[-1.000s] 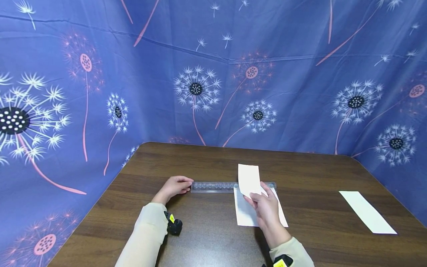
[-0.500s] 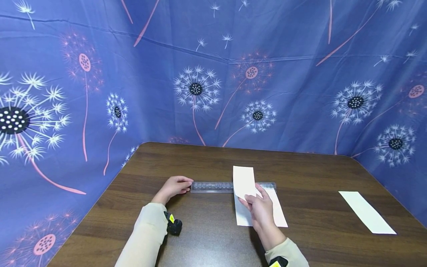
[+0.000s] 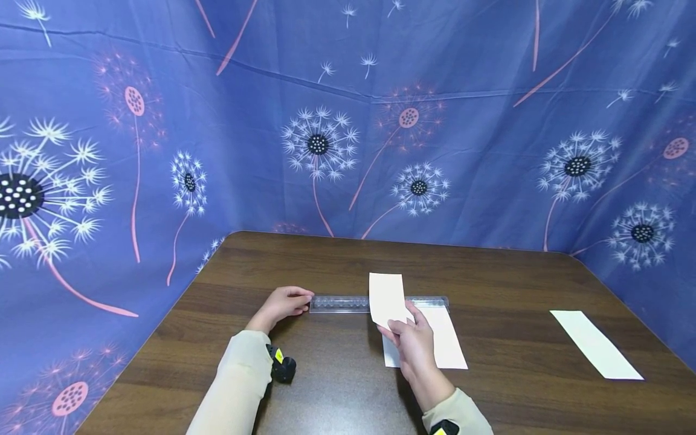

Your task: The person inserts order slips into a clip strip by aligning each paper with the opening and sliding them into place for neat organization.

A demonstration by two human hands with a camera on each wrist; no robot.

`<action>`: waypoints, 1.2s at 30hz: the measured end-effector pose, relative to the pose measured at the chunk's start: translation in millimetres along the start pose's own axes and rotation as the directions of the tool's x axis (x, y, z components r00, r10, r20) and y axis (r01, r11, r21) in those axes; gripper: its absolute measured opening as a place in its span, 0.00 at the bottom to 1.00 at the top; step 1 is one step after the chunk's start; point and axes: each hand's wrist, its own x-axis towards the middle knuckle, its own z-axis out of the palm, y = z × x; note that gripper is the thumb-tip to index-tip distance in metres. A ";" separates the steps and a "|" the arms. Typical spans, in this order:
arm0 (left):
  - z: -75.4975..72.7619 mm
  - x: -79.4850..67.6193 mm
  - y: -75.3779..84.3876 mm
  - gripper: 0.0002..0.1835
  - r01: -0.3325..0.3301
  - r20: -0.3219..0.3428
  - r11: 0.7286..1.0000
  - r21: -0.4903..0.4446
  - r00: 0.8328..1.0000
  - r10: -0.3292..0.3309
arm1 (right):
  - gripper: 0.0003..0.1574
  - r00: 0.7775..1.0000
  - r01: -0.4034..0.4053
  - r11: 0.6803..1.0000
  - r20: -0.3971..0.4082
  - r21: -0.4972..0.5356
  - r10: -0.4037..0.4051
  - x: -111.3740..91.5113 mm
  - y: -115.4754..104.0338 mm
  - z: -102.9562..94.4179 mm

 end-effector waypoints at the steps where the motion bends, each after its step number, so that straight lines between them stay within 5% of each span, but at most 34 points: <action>1: 0.0 0.2 0.0 0.11 0.002 0.000 1.000 -0.003 1.000 -0.002 | 0.42 1.000 -0.006 1.000 -0.001 0.000 0.006 -0.4 0.3 1.0; 36: -0.5 -1.2 0.3 0.10 0.019 -0.005 1.000 0.012 1.000 -0.019 | 0.40 1.000 -0.001 1.000 0.007 0.022 0.001 -13.2 14.4 18.3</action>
